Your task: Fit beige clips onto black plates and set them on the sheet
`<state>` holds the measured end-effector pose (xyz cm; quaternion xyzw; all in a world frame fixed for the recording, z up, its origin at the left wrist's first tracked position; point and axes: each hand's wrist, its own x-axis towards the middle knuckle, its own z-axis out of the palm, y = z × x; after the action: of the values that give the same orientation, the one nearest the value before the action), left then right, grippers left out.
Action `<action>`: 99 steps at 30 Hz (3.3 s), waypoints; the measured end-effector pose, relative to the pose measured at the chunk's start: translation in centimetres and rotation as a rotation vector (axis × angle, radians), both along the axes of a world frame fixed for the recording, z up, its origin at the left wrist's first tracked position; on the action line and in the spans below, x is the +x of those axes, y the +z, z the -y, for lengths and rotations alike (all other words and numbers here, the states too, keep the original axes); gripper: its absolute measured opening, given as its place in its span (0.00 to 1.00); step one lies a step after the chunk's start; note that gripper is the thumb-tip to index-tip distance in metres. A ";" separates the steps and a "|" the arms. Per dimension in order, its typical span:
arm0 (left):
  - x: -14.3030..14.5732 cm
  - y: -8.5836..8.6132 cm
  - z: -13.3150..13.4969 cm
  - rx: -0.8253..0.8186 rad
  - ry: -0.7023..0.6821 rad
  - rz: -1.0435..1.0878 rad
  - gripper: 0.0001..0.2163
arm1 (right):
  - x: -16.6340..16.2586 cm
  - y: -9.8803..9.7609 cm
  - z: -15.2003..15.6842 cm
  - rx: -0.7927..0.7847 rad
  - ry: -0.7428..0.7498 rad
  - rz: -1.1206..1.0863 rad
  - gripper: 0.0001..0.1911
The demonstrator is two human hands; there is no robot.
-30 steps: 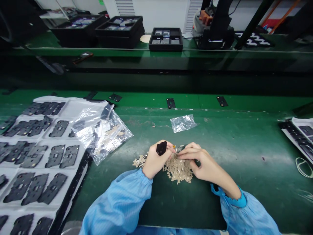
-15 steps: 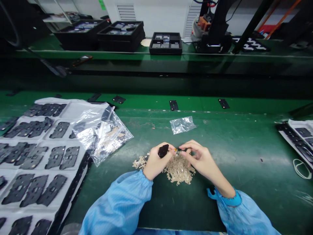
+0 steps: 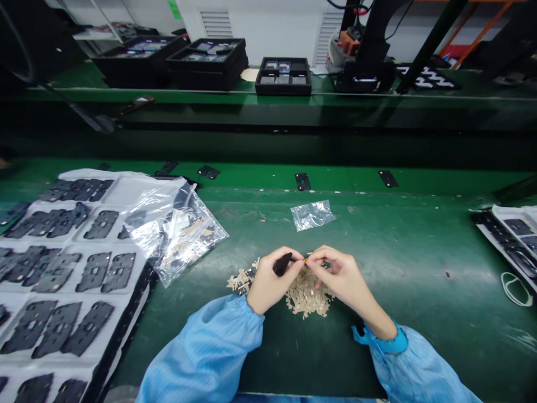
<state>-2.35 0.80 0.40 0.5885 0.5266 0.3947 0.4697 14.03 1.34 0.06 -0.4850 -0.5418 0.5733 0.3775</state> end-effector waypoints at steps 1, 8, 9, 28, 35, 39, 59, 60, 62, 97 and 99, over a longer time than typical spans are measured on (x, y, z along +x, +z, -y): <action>0.0 0.0 0.1 0.047 0.006 -0.027 0.04 | 0.0 0.1 0.0 0.015 -0.006 0.003 0.06; 0.0 -0.3 0.8 0.212 0.001 -0.111 0.04 | -0.2 0.7 0.2 0.088 0.050 0.048 0.06; 0.0 -0.4 0.9 0.217 0.011 -0.125 0.04 | -0.3 0.6 0.2 0.092 0.049 0.052 0.06; -0.6 -0.8 0.5 0.246 -0.136 -0.331 0.11 | 1.2 1.0 -1.0 -0.018 -0.282 -0.092 0.08; -0.5 -0.8 0.8 0.286 -0.078 -0.479 0.05 | 0.5 0.6 -0.7 0.005 -0.179 -0.049 0.09; -0.2 0.0 0.9 0.319 0.019 -0.320 0.05 | 0.1 0.6 -0.4 0.020 -0.207 -0.055 0.10; 0.2 -0.3 1.0 0.162 0.136 -0.026 0.08 | -0.8 0.9 0.3 -0.017 -0.067 -0.164 0.10; 0.1 -0.3 0.8 0.064 0.154 0.032 0.07 | -0.8 1.0 0.2 -0.029 -0.090 -0.174 0.10; 0.1 -0.3 0.6 -0.114 0.165 0.174 0.07 | -0.7 1.2 0.1 -0.074 -0.147 -0.200 0.09; -0.7 -0.9 -0.4 -0.185 0.368 0.415 0.14 | -0.8 2.2 0.6 -0.468 0.022 -0.450 0.12; -0.6 -0.9 -0.3 -0.181 0.363 0.401 0.14 | -0.8 2.0 0.5 -0.471 0.019 -0.454 0.13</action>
<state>-2.98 1.14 -0.54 0.3502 0.5531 0.5323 0.5368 13.26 0.87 2.10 -0.4135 -0.3008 0.7800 0.3607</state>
